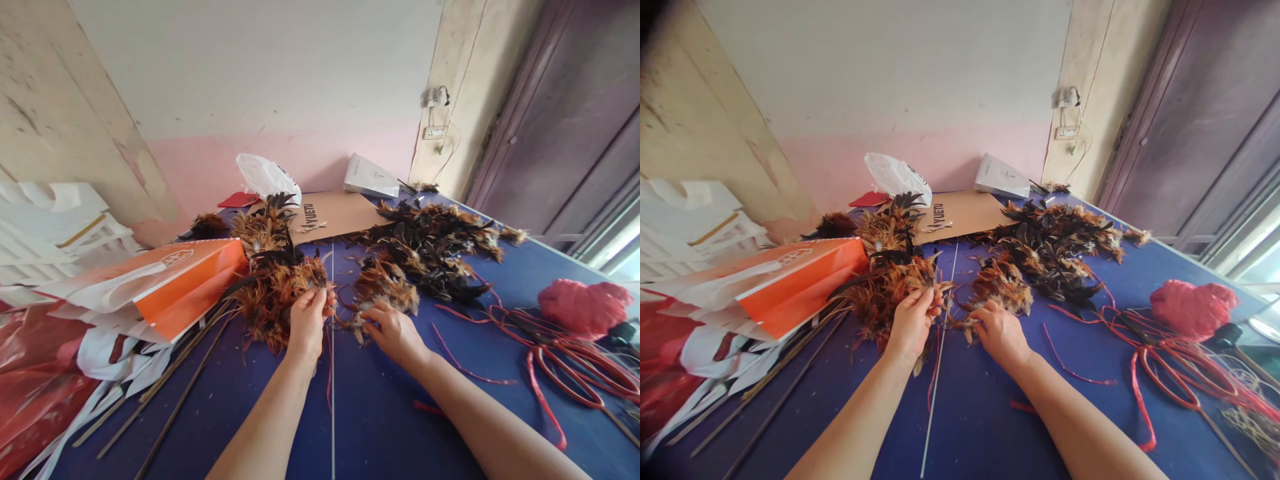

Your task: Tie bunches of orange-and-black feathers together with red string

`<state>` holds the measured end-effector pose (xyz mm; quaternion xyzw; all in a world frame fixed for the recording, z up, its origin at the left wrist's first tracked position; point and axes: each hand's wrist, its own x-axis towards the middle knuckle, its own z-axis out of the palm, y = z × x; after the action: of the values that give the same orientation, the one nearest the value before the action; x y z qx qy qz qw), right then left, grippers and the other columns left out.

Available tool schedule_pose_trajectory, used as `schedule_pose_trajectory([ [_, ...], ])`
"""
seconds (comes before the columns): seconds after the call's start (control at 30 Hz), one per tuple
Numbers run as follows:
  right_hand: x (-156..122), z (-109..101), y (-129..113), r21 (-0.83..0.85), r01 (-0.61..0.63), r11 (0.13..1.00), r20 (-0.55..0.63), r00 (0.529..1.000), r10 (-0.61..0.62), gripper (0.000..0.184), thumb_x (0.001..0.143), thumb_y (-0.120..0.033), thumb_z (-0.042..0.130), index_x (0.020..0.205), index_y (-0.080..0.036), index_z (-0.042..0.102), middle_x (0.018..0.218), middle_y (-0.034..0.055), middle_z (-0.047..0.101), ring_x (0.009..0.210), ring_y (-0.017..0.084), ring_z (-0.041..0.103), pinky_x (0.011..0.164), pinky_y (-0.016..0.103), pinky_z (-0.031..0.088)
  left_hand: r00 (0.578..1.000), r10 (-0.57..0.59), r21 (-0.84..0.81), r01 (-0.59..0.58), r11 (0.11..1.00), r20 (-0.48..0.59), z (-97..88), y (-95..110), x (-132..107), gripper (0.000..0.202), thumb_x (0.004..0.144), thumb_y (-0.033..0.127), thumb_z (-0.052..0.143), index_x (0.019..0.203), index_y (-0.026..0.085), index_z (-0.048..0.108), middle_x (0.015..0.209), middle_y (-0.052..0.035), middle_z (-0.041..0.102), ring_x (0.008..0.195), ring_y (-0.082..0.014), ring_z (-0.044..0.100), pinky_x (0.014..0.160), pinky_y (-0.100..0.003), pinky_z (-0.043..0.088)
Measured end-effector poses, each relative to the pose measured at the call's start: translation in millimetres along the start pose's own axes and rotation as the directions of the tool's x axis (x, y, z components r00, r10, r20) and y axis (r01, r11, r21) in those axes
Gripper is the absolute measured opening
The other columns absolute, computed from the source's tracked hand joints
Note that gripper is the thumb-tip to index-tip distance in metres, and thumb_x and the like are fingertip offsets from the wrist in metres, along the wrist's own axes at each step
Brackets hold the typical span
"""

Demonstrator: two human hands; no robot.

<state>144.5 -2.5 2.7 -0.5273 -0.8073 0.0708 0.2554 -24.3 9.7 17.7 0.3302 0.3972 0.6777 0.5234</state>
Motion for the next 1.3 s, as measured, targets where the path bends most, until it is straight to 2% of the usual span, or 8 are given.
schedule_pose_trajectory([
  [0.23,-1.0,-13.2,-0.3,-0.062,0.037,0.997,0.115,0.993,-0.030,0.013,0.073,-0.030,0.054,0.073,-0.022,0.065,0.077,0.0024,0.059,0.073,0.015,0.055,0.066,0.024,0.038,1.000,-0.009,0.018,0.008,1.000,0.022,0.6,-0.6,-1.1,0.028,0.062,0.034,0.067,0.079,0.011,0.066,0.068,-0.0048,0.063,0.058,-0.0086,0.055,0.050,-0.018,0.038],
  [0.37,3.1,-10.9,10.3,0.208,-0.105,0.972,0.126,0.989,0.080,0.012,0.070,-0.024,0.054,0.064,-0.018,0.063,0.068,0.0009,0.059,0.064,0.013,0.052,0.060,0.023,0.037,0.996,-0.072,0.086,0.067,0.994,0.057,2.6,0.8,-4.2,0.027,0.063,0.033,0.066,0.079,0.011,0.066,0.078,-0.0091,0.066,0.063,-0.0114,0.058,0.051,-0.018,0.041],
  [0.43,6.3,-13.0,16.2,0.467,-0.237,0.852,0.184,0.968,0.169,0.016,0.069,-0.031,0.056,0.064,-0.016,0.062,0.058,-0.0011,0.055,0.054,0.010,0.047,0.052,0.022,0.034,0.988,-0.105,0.125,0.091,0.988,0.112,3.1,-0.1,-5.5,0.026,0.065,0.033,0.065,0.080,0.012,0.067,0.088,-0.0104,0.066,0.067,-0.0119,0.059,0.052,-0.019,0.043],
  [0.53,9.1,-21.2,21.9,0.785,-0.390,0.482,0.326,0.921,0.216,0.023,0.067,-0.038,0.059,0.064,-0.015,0.056,0.051,-0.0038,0.048,0.046,0.007,0.040,0.047,0.021,0.031,0.963,-0.172,0.139,0.145,0.980,0.210,3.1,-2.4,-7.0,0.025,0.066,0.031,0.065,0.083,0.013,0.068,0.095,-0.0097,0.065,0.065,-0.0103,0.058,0.052,-0.018,0.044],
  [0.63,9.0,-27.9,23.5,0.878,-0.453,0.158,0.428,0.888,0.169,0.024,0.064,-0.035,0.065,0.061,-0.016,0.051,0.051,-0.0044,0.047,0.046,0.006,0.039,0.045,0.020,0.029,0.910,-0.273,0.111,0.251,0.962,0.310,3.2,-3.3,-9.1,0.022,0.067,0.028,0.065,0.083,0.013,0.068,0.089,-0.0087,0.066,0.059,-0.0075,0.056,0.051,-0.016,0.045],
  [0.8,7.6,-27.0,23.5,0.871,-0.488,-0.054,0.491,0.864,0.107,0.020,0.063,-0.027,0.067,0.061,-0.015,0.051,0.054,-0.0045,0.047,0.046,0.005,0.039,0.042,0.018,0.026,0.825,-0.382,0.065,0.392,0.918,0.416,5.6,-1.4,-14.3,0.014,0.068,0.023,0.066,0.076,0.011,0.068,0.068,-0.0060,0.064,0.060,-0.0105,0.060,0.051,-0.016,0.047],
  [1.07,8.1,-25.8,18.4,0.908,-0.401,-0.121,0.413,0.905,0.102,0.020,0.067,-0.032,0.066,0.076,-0.016,0.059,0.070,-0.0016,0.054,0.048,0.003,0.042,0.042,0.017,0.029,0.807,-0.408,0.024,0.441,0.897,0.427,8.3,-3.8,-15.3,0.011,0.074,0.014,0.059,0.075,0.006,0.067,0.074,-0.0094,0.067,0.061,-0.0085,0.061,0.057,-0.014,0.048],
  [1.3,6.7,-11.5,4.7,0.927,-0.316,0.200,0.277,0.939,0.202,0.020,0.066,-0.029,0.068,0.078,-0.015,0.061,0.059,-0.0029,0.053,0.047,0.005,0.042,0.046,0.019,0.032,0.797,-0.450,-0.056,0.512,0.857,0.402,7.3,-8.4,-13.7,0.011,0.076,0.011,0.055,0.078,0.007,0.065,0.068,-0.0092,0.067,0.064,-0.0131,0.064,0.056,-0.018,0.051],
])
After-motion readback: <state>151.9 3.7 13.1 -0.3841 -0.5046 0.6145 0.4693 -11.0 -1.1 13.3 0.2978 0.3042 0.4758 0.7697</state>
